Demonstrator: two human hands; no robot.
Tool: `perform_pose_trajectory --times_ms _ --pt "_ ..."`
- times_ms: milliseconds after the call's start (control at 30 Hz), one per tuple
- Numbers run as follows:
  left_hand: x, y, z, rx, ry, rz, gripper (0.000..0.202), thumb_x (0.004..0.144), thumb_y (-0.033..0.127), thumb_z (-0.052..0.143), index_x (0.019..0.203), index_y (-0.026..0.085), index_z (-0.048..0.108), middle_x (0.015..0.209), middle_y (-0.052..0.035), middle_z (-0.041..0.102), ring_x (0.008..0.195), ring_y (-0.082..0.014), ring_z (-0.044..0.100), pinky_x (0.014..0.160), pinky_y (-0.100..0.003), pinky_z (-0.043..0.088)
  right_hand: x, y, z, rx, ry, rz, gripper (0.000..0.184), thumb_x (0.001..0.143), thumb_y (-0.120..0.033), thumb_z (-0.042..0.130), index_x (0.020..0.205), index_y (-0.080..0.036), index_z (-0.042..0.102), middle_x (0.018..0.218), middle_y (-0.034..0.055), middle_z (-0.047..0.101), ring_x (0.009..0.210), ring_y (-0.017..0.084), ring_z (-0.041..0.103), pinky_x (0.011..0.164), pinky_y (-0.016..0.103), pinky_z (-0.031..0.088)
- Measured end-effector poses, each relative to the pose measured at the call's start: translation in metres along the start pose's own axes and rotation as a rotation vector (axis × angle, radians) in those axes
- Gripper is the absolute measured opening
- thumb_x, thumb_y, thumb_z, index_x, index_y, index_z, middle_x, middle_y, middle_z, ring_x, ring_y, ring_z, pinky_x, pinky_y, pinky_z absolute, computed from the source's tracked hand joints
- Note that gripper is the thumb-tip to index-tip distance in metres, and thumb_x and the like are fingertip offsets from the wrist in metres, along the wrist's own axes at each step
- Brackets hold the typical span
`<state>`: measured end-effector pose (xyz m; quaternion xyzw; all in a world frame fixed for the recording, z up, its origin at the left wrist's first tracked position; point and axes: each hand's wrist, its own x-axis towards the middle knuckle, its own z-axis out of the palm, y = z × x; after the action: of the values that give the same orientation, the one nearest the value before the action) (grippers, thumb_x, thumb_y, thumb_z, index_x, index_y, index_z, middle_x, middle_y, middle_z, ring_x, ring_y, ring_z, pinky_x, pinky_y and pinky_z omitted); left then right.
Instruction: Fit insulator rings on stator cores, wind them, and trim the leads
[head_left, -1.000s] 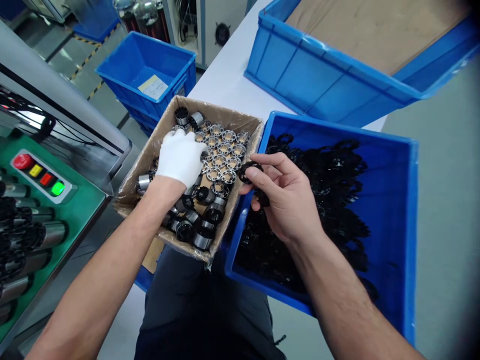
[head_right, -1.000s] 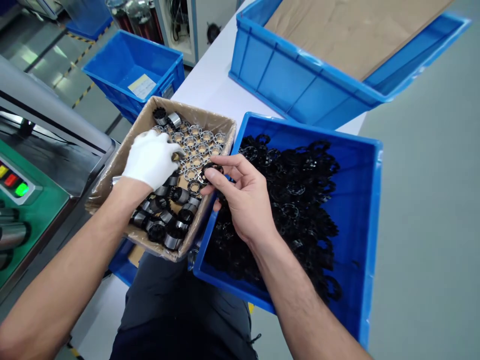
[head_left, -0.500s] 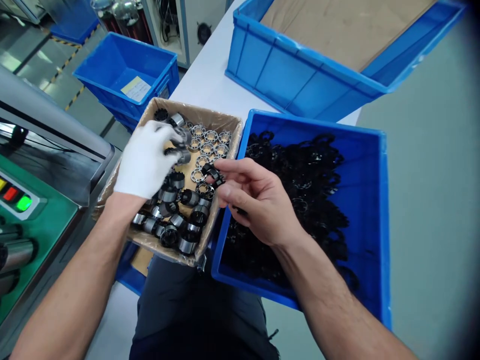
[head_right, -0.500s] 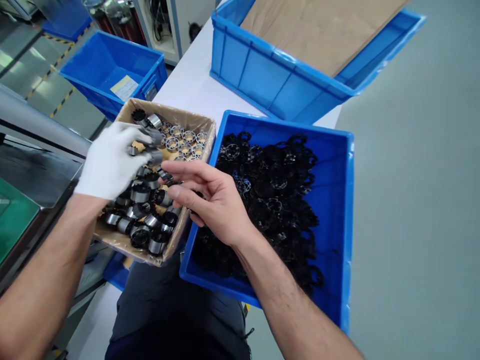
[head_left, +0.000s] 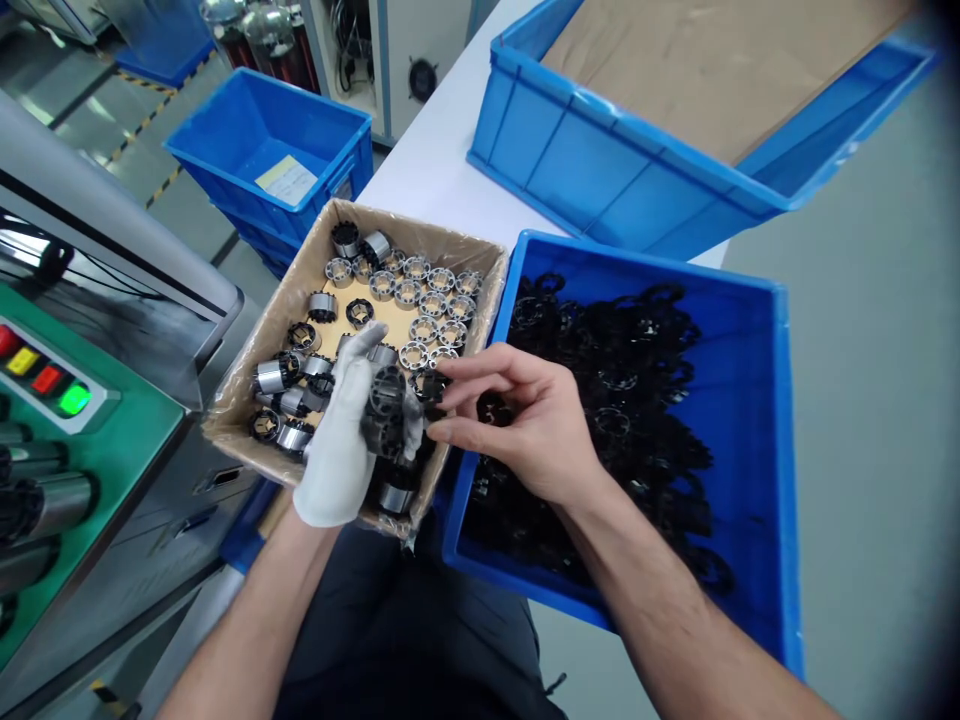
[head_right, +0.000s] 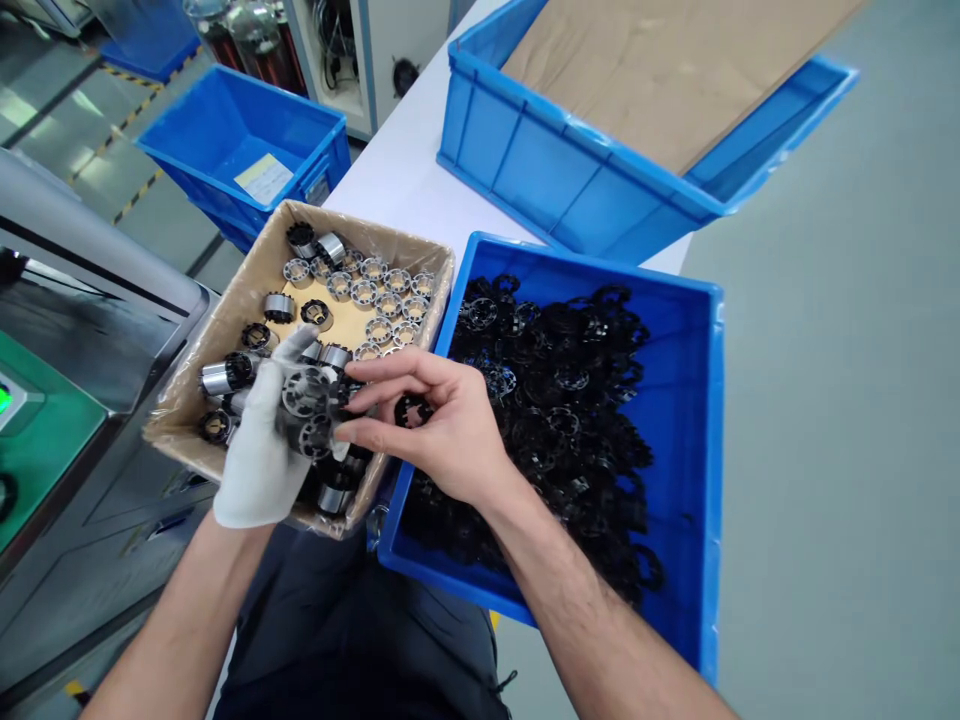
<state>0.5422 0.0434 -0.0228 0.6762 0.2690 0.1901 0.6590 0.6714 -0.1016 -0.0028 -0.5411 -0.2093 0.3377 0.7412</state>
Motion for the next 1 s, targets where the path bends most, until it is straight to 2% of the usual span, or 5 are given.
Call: perform_pose_trajectory --times_ms 200,400,700,900,1000 --pt "-0.011 -0.006 0.005 -0.235 -0.002 -0.095 0.052 0.115 0.076 0.053 0.125 0.03 0.076 0.14 -0.0041 0.082 0.15 -0.0293 0.071 0.131 -0.047 0.058 -0.003 0.009 0.009 -0.062 -0.044 0.014 0.047 0.063 -0.023 0.116 0.104 -0.024 0.094 0.083 0.0032 0.088 0.06 0.013 0.067 0.051 0.024 0.046" --pt "-0.013 -0.01 0.006 -0.118 -0.029 -0.013 0.053 0.119 0.069 0.045 0.139 0.03 0.074 0.156 -0.0059 0.075 0.16 -0.0289 0.063 0.141 -0.047 0.047 -0.005 0.009 0.01 -0.145 0.009 0.015 0.042 0.067 -0.03 0.115 0.103 -0.025 0.095 0.085 0.0043 0.088 0.062 0.014 0.068 0.052 0.025 0.047" --pt "-0.011 -0.003 -0.001 0.15 -0.101 0.156 0.053 0.121 0.063 0.042 0.147 0.025 0.069 0.156 -0.0116 0.072 0.158 -0.0295 0.062 0.144 -0.047 0.041 -0.003 0.009 0.004 -0.175 -0.015 0.011 0.04 0.064 -0.03 0.116 0.099 -0.027 0.097 0.08 0.0039 0.086 0.063 0.015 0.068 0.052 0.025 0.046" --pt "-0.01 0.002 0.005 0.084 -0.139 0.185 0.051 0.118 0.068 0.055 0.141 0.026 0.075 0.148 -0.0104 0.078 0.148 -0.0307 0.07 0.132 -0.047 0.054 -0.002 0.012 0.003 -0.033 -0.026 0.098 0.044 0.061 -0.023 0.116 0.1 -0.029 0.095 0.08 0.0002 0.085 0.07 0.015 0.074 0.064 0.025 0.059" --pt "-0.007 0.003 0.003 -0.08 -0.088 0.038 0.055 0.109 0.079 0.065 0.115 0.027 0.079 0.124 -0.0073 0.084 0.115 -0.0294 0.082 0.1 -0.043 0.068 -0.003 0.006 -0.001 -0.012 -0.041 0.045 0.038 0.074 -0.027 0.111 0.107 -0.03 0.093 0.094 0.0005 0.086 0.074 0.013 0.07 0.068 0.026 0.061"
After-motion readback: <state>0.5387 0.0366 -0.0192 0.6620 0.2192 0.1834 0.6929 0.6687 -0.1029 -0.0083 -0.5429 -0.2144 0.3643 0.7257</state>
